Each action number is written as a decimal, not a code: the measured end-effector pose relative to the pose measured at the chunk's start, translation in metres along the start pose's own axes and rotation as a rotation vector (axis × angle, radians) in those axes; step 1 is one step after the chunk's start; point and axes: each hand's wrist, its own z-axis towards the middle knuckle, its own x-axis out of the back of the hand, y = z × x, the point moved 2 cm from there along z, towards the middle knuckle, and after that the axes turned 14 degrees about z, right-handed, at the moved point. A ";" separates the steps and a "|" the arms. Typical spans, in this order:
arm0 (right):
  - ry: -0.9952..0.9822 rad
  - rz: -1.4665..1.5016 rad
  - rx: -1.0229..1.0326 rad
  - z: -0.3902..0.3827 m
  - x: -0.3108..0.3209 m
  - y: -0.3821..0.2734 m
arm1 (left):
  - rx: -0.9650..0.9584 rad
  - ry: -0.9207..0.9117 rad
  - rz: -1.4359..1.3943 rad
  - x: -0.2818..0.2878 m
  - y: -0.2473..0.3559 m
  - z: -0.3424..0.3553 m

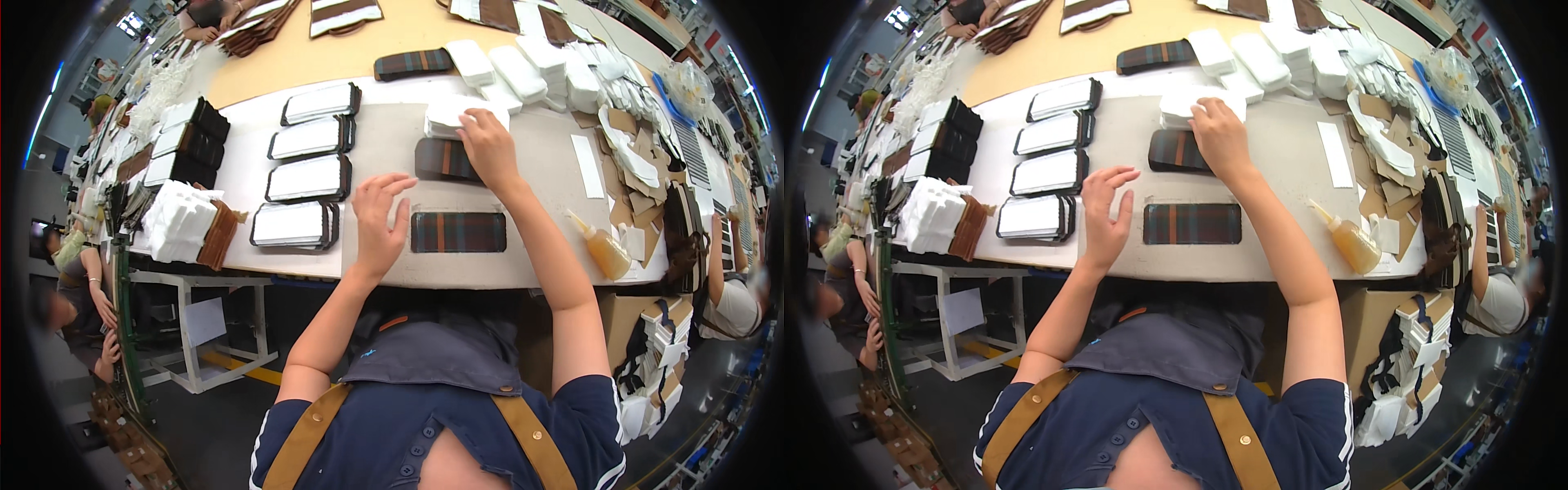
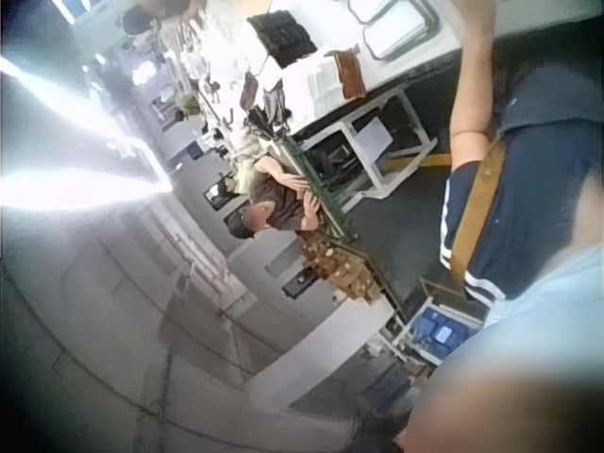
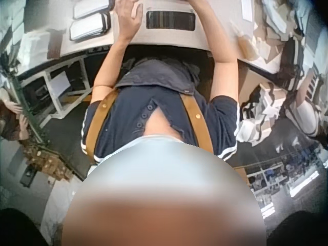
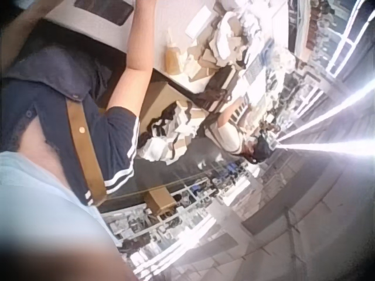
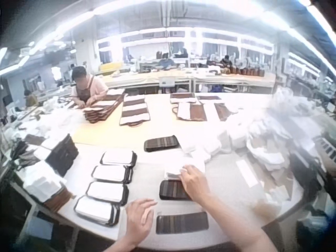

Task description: The recorder is applying glue and attaching components to leather wallet or phone case pieces at a factory workbench.

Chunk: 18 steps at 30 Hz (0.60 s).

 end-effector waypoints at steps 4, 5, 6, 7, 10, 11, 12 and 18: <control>-0.013 0.017 0.062 0.007 -0.015 0.015 | -0.025 -0.043 -0.016 -0.008 -0.002 0.013; -0.011 0.020 0.073 0.009 -0.016 0.016 | -0.025 -0.033 -0.011 -0.014 -0.005 0.020; 0.002 0.089 -0.013 0.010 -0.017 0.018 | -0.049 -0.043 -0.023 -0.022 -0.010 0.027; 0.016 0.153 -0.101 0.011 -0.017 0.021 | -0.077 -0.054 -0.039 -0.032 -0.013 0.035; 0.013 0.355 -0.230 0.014 -0.016 0.035 | -0.159 -0.067 0.059 -0.064 -0.013 0.065; 0.009 0.357 -0.220 0.017 -0.014 0.040 | -0.218 -0.047 0.126 -0.071 -0.010 0.073; 0.005 0.567 -0.434 0.017 -0.011 0.051 | -0.252 -0.074 0.220 -0.083 -0.014 0.078; 1.104 1.173 -0.695 0.005 0.052 0.118 | -0.227 -0.166 0.425 -0.108 -0.017 0.081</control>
